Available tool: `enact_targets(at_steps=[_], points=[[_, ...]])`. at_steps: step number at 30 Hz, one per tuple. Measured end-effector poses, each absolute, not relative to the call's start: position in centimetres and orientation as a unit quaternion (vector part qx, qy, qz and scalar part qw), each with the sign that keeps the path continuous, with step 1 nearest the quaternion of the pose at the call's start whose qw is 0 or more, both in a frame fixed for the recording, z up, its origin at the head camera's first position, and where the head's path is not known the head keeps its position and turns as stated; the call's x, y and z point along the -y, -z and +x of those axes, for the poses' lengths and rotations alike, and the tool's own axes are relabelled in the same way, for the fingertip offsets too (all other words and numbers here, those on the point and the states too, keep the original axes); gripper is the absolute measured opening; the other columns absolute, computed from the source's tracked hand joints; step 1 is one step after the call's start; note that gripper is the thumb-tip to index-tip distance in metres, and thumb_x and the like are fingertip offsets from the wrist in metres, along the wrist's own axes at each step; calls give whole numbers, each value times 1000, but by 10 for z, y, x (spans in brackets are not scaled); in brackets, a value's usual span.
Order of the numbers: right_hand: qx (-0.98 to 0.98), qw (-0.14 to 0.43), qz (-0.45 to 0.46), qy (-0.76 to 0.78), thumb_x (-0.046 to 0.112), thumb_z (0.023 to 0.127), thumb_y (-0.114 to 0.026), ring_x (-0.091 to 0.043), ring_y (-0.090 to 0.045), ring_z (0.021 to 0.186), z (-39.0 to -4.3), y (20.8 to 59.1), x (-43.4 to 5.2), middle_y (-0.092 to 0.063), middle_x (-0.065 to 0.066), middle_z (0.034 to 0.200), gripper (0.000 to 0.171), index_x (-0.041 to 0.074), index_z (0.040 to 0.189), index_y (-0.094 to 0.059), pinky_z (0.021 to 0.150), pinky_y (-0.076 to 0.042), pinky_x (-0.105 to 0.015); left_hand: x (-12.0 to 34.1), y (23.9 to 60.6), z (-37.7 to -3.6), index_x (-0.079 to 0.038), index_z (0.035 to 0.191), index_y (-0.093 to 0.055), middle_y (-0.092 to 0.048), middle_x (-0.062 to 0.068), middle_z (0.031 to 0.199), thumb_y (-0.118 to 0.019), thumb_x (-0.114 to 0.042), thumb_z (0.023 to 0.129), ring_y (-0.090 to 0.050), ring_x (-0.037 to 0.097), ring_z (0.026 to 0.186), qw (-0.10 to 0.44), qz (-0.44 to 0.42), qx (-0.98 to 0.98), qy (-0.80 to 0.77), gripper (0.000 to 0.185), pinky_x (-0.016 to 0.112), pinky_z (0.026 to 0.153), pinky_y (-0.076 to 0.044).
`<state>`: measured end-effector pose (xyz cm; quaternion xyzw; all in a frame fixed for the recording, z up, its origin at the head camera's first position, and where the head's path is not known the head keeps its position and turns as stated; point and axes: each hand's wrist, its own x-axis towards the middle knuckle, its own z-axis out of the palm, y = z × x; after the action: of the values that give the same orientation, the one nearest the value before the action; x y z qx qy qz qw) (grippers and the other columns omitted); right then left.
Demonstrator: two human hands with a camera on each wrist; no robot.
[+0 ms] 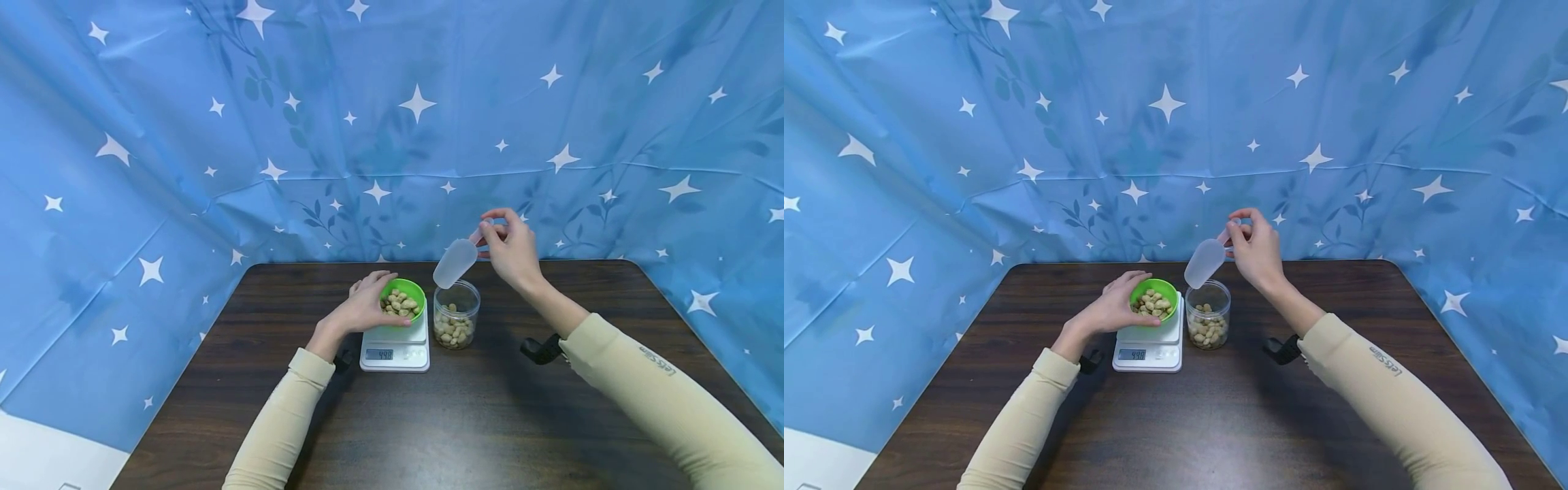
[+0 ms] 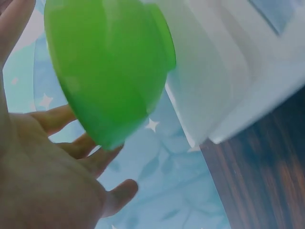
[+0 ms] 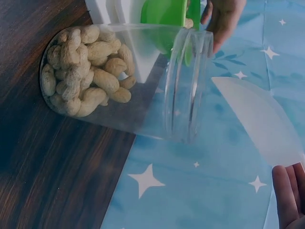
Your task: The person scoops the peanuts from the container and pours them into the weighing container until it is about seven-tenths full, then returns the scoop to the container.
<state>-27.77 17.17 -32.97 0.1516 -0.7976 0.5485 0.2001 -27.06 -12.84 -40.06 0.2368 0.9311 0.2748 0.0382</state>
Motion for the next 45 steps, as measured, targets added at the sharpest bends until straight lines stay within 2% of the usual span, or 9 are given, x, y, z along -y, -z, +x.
enact_targets(at_steps=[7,9,12,15,18,22,29,35,45], points=[[817,241,190,-488,17,109,-54,-31,-73,81,-278,334,-174,-74,-16,89,26,-3,125,-58,67,-59,-23,108,402,-272,-15,156,-42,-39,7,158,-85,-55,80,-33,27,146,4,262,-924,-278,97,61,118,-13],[820,247,200,-477,15,108,-55,-30,-72,78,-278,337,-175,-73,-15,87,24,-3,124,-59,67,-58,-21,103,403,-272,-15,156,-43,-41,5,157,-84,-55,80,-35,25,145,0,267,-923,-277,95,61,118,-14],[826,253,218,-455,12,108,-55,-25,-71,69,-277,340,-176,-73,-12,84,21,-1,123,-59,65,-59,-26,96,403,-272,-15,156,-42,-42,5,157,-82,-56,82,-36,24,145,2,275,-921,-276,93,61,118,-15],[831,261,246,-425,10,107,-56,-16,-66,59,-277,346,-176,-72,-9,81,19,-1,122,-60,55,-55,-26,89,402,-273,-14,155,-43,-44,6,156,-81,-56,83,-39,24,144,3,285,-918,-276,92,62,117,-16],[838,262,273,-393,9,107,-55,-13,-58,49,-276,352,-174,-72,-8,81,16,0,120,-59,45,-44,-26,81,402,-272,-13,155,-43,-46,5,155,-80,-56,84,-41,24,143,3,294,-917,-271,91,62,118,-17],[846,267,302,-349,7,107,-56,-16,-55,49,-275,359,-170,-73,-7,83,14,1,119,-58,47,-40,-31,71,403,-272,-12,155,-44,-48,5,153,-79,-57,85,-43,23,141,4,303,-915,-268,90,60,118,-17],[844,289,346,-292,1,103,-61,-17,-66,64,-271,369,-165,-74,-11,92,14,1,116,-61,53,-49,-35,58,404,-273,-9,155,-44,-55,5,146,-80,-59,83,-51,22,133,9,320,-911,-261,94,61,118,-16],[842,297,363,-266,2,101,-65,-21,-69,70,-268,376,-163,-72,-12,92,17,2,117,-62,57,-54,-37,53,404,-275,-10,156,-41,-54,4,146,-80,-57,84,-51,19,133,19,321,-911,-258,95,60,119,-16],[839,297,372,-262,2,100,-66,-12,-62,58,-268,386,-163,-72,-11,88,18,3,118,-62,55,-52,-33,49,406,-277,-11,156,-42,-55,3,146,-82,-54,84,-50,17,135,16,326,-909,-261,93,57,120,-14]])
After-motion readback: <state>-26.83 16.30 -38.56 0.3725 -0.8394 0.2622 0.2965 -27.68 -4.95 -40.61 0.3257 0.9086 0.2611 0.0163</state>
